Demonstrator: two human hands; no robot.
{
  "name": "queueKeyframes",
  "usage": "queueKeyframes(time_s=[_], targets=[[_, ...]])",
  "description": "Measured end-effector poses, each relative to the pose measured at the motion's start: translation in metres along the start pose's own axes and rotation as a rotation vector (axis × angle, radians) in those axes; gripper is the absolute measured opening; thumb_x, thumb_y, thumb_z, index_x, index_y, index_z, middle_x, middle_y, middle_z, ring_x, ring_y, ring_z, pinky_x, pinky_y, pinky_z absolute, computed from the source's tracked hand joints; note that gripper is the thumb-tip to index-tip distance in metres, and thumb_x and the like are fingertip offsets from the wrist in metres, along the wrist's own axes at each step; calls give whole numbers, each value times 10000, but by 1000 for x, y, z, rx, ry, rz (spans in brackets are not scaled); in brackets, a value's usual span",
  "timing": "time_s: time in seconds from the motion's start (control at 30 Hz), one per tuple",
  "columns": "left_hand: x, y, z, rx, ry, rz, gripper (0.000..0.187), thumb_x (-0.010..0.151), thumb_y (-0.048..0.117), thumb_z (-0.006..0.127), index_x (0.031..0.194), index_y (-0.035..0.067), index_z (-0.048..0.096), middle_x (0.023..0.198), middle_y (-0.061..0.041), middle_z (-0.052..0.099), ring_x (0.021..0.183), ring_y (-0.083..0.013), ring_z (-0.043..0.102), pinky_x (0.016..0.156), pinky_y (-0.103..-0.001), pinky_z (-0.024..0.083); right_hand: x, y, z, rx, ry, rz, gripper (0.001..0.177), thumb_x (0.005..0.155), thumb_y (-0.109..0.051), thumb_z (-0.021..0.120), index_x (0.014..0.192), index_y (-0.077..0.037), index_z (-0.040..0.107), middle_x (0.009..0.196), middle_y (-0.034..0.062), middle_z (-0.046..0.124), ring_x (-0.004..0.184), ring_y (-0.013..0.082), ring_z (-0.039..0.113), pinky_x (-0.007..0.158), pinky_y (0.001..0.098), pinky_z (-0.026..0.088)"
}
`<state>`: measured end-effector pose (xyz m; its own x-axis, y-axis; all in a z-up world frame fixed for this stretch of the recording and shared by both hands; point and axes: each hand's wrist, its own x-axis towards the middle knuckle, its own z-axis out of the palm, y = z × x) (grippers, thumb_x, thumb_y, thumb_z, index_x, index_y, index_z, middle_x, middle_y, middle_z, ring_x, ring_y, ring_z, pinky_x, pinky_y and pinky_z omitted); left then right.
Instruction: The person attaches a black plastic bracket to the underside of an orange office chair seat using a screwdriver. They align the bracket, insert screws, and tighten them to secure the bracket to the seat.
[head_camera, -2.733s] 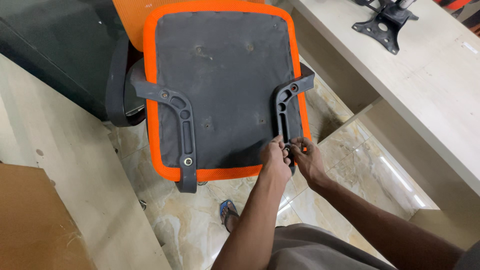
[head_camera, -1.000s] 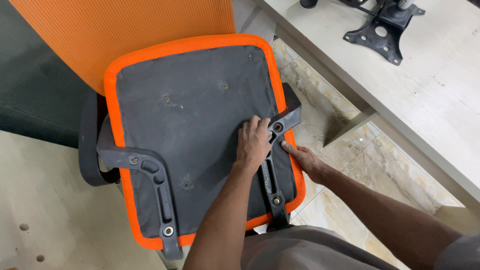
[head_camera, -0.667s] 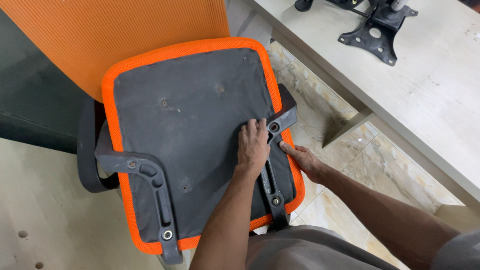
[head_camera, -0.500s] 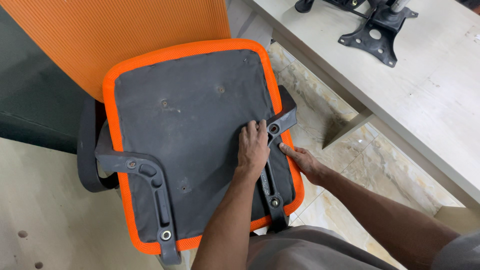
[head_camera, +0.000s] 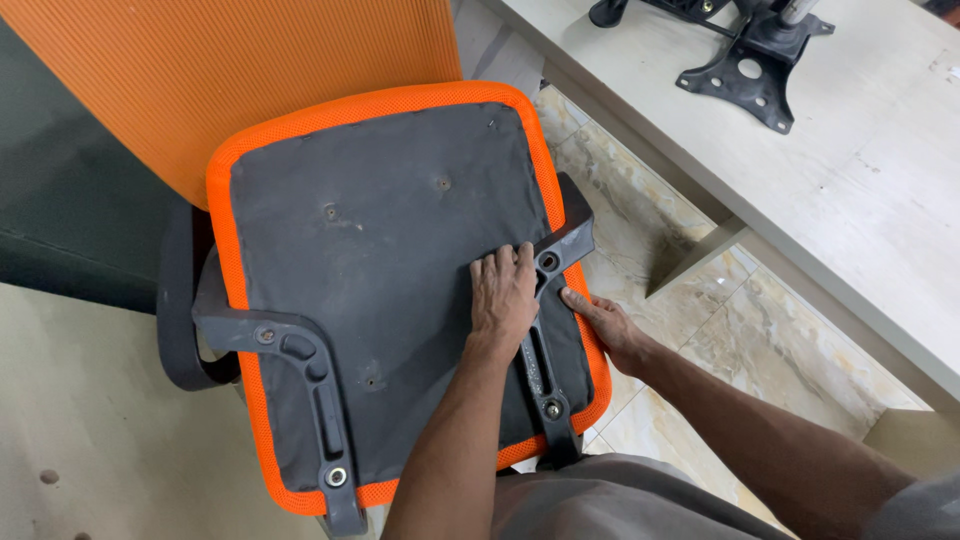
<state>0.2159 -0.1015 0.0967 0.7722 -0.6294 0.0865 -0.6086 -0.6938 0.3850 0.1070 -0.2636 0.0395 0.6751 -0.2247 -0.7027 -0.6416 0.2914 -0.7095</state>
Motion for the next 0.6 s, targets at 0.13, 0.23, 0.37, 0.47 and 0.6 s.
queueKeyframes(time_s=[0.13, 0.23, 0.37, 0.47, 0.6], targets=[[-4, -1, -3, 52, -20, 4, 581, 824, 132, 762, 1362, 95, 546, 1194, -112, 616, 1156, -297, 596, 1202, -626, 227, -3, -1, 1, 5, -17, -21, 544, 867, -582, 679, 1098, -93, 742, 968, 75, 767, 837, 165, 726, 748, 328, 613], [-2, -4, -4, 18, -25, -7, 448, 924, 188, 701, 1347, 127, 566, 1209, -108, 609, 1172, -303, 586, 1207, -665, 189, 2, 1, -1, -70, -25, 4, 563, 893, -594, 633, 1119, -89, 735, 973, 88, 760, 881, 177, 733, 798, 336, 617], [-3, -6, 2, -22, 4, -6, 417, 957, 206, 660, 1358, 124, 581, 1266, -101, 596, 1246, -320, 548, 1221, -665, 192, 23, 13, -25, -143, 7, -68, 528, 957, -548, 579, 1209, -97, 692, 1003, 65, 689, 910, 172, 653, 809, 330, 536], [-1, -10, 6, -53, 85, 26, 400, 935, 216, 661, 1318, 111, 610, 1375, -139, 548, 1364, -362, 452, 1177, -670, 205, 42, 9, -55, 135, 92, -203, 404, 995, -302, 539, 1272, -35, 662, 959, 58, 551, 840, 186, 563, 752, 360, 502], [1, -10, 10, -71, 21, 0, 375, 956, 206, 631, 1322, 127, 620, 1507, -138, 469, 1466, -356, 347, 1189, -673, 188, 46, -12, -67, 254, 148, -358, 265, 1038, -190, 455, 1245, -52, 548, 1040, 96, 617, 896, 225, 684, 782, 341, 546]])
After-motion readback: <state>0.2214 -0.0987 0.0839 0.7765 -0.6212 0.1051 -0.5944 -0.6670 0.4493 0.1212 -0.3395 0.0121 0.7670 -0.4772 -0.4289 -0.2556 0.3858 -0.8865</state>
